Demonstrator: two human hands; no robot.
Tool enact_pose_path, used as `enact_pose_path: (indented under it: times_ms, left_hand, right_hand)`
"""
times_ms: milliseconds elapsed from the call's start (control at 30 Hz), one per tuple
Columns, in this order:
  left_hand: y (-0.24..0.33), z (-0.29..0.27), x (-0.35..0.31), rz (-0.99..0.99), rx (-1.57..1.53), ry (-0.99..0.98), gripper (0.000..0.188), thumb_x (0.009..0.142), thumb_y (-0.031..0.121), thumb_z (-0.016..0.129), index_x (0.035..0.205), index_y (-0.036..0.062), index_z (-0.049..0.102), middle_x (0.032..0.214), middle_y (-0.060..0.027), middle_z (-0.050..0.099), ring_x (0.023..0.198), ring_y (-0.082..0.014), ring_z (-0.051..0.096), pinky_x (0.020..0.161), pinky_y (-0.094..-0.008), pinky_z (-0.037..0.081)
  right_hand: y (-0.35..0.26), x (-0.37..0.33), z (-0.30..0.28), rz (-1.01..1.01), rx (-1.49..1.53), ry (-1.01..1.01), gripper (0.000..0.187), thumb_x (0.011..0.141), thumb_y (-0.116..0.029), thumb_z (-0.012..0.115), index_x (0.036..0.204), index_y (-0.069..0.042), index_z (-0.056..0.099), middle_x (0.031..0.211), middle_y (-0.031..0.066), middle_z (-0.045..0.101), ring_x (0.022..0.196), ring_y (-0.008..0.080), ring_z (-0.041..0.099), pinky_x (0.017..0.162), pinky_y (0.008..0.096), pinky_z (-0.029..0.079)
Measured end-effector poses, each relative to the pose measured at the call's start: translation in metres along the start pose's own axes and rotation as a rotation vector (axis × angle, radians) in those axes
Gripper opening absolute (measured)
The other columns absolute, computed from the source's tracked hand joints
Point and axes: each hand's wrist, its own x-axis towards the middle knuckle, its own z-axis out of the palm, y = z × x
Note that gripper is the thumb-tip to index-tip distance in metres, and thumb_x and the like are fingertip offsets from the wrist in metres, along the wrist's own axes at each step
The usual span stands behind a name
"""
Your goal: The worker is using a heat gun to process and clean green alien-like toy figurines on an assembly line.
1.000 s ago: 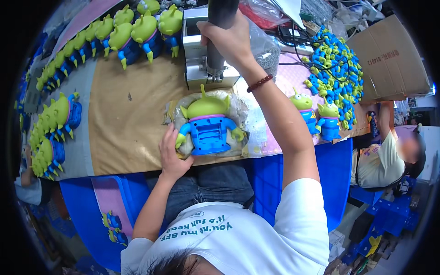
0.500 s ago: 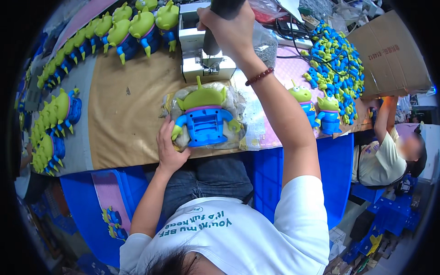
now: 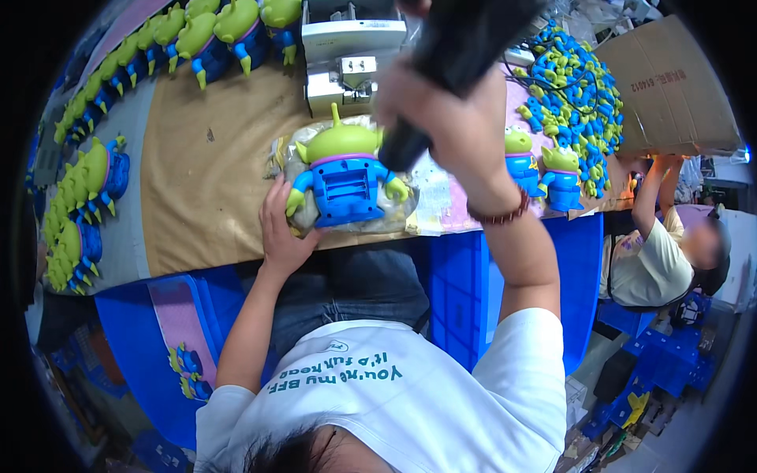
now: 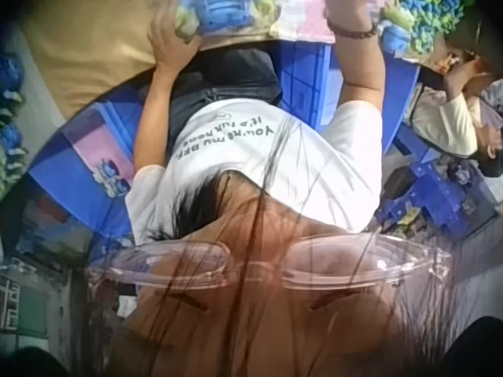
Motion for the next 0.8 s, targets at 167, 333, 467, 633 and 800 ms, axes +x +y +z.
enact_pose_path:
  times_ms: [167,333,467,633,800]
  left_hand:
    - [0.0,0.002,0.001,-0.01,-0.001,0.003,0.09,0.071,0.033,0.086,0.144,0.0094,0.038,0.148,-0.0219,0.041,0.134,-0.0392,0.044,0.107,-0.0492,0.034]
    - [-0.001,0.002,0.0,-0.011,-0.014,-0.001,0.09,0.071,0.034,0.086,0.143,0.0102,0.038,0.148,-0.0217,0.041,0.133,-0.0389,0.045,0.107,-0.049,0.034]
    - [0.0,0.001,0.0,-0.011,-0.013,-0.002,0.091,0.07,0.031,0.086,0.143,0.0113,0.038,0.148,-0.0213,0.041,0.134,-0.0388,0.044,0.107,-0.0489,0.034]
    - [0.001,0.0,0.0,-0.025,-0.019,-0.011,0.092,0.065,0.022,0.087,0.143,0.012,0.038,0.149,-0.0208,0.04,0.135,-0.0389,0.043,0.107,-0.0487,0.033]
    - [0.0,0.001,0.003,-0.039,-0.044,0.004,0.093,0.062,0.018,0.087,0.142,0.0126,0.039,0.149,-0.021,0.04,0.136,-0.0391,0.042,0.106,-0.0488,0.033]
  right_hand:
    - [0.009,-0.051,0.009,-0.077,0.153,-0.033,0.076,0.086,-0.007,0.064,0.15,0.001,0.023,0.078,0.0087,0.057,0.063,0.0192,0.059,0.065,0.0367,0.053]
    - [0.03,-0.063,0.012,-0.146,0.216,-0.04,0.075,0.088,-0.007,0.066,0.149,0.0,0.024,0.078,0.0078,0.057,0.064,0.0196,0.06,0.065,0.0376,0.053]
    - [0.047,-0.073,0.007,-0.175,0.163,-0.135,0.056,0.088,-0.008,0.07,0.133,-0.007,0.037,0.074,0.0055,0.055,0.06,0.0181,0.057,0.06,0.0354,0.05]
    - [0.047,-0.076,0.012,-0.28,0.204,-0.246,0.047,0.089,-0.008,0.071,0.125,-0.013,0.041,0.071,0.0033,0.056,0.053,0.0163,0.055,0.052,0.032,0.049]
    - [0.051,-0.065,0.012,-0.268,0.287,-0.297,0.048,0.088,-0.006,0.07,0.126,-0.012,0.042,0.072,0.0026,0.056,0.055,0.016,0.057,0.053,0.0325,0.051]
